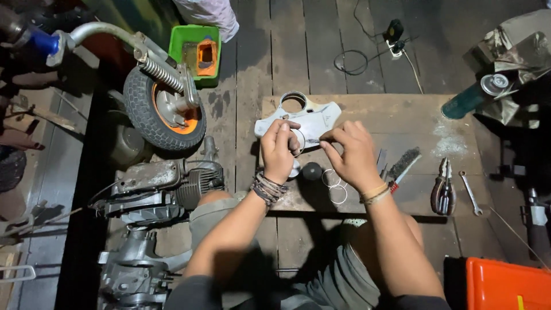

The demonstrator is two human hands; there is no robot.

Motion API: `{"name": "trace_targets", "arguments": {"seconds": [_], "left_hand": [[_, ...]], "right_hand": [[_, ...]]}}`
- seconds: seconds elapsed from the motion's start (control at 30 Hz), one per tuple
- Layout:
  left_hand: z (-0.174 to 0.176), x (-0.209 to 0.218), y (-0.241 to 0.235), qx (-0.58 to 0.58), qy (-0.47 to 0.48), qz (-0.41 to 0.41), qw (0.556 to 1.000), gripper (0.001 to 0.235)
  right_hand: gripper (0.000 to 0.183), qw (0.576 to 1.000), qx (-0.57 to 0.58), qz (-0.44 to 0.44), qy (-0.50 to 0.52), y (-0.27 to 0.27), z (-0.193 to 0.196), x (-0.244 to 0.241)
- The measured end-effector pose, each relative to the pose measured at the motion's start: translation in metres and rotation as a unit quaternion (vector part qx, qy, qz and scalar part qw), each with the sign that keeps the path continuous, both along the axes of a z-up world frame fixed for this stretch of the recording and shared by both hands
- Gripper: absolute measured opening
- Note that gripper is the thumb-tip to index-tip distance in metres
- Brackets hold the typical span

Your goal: Fitting and inspecting piston rings on a motorcycle piston at a workshop station.

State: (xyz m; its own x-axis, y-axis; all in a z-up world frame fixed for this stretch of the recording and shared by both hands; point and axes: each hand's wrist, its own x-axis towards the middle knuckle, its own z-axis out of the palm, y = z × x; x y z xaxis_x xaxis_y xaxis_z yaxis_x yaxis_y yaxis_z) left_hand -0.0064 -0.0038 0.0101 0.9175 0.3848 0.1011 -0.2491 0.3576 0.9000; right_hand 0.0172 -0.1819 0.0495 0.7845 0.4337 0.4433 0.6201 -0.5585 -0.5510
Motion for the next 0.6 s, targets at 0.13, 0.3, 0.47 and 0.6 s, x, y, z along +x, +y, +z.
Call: {"name": "trace_targets", "arguments": {"seconds": [0.13, 0.3, 0.47, 0.6], "left_hand": [[0.003, 0.005, 0.001, 0.006, -0.004, -0.006, 1.0, 0.029], [-0.007, 0.006, -0.002, -0.004, 0.03, -0.029, 0.999, 0.029], [-0.002, 0.009, 0.0, 0.062, 0.016, -0.023, 0.998, 0.029], [0.001, 0.002, -0.001, 0.054, 0.016, -0.022, 0.998, 0.029]], "right_hand": [[0.003, 0.999, 0.049, -0.007, 0.005, 0.0, 0.012, 0.0], [0.005, 0.999, -0.02, -0.031, -0.021, 0.0, -0.004, 0.004], [0.005, 0.998, 0.055, -0.02, -0.002, 0.004, 0.01, 0.0], [0.005, 0.998, -0.03, -0.043, -0.033, -0.003, -0.001, 0.003]]}}
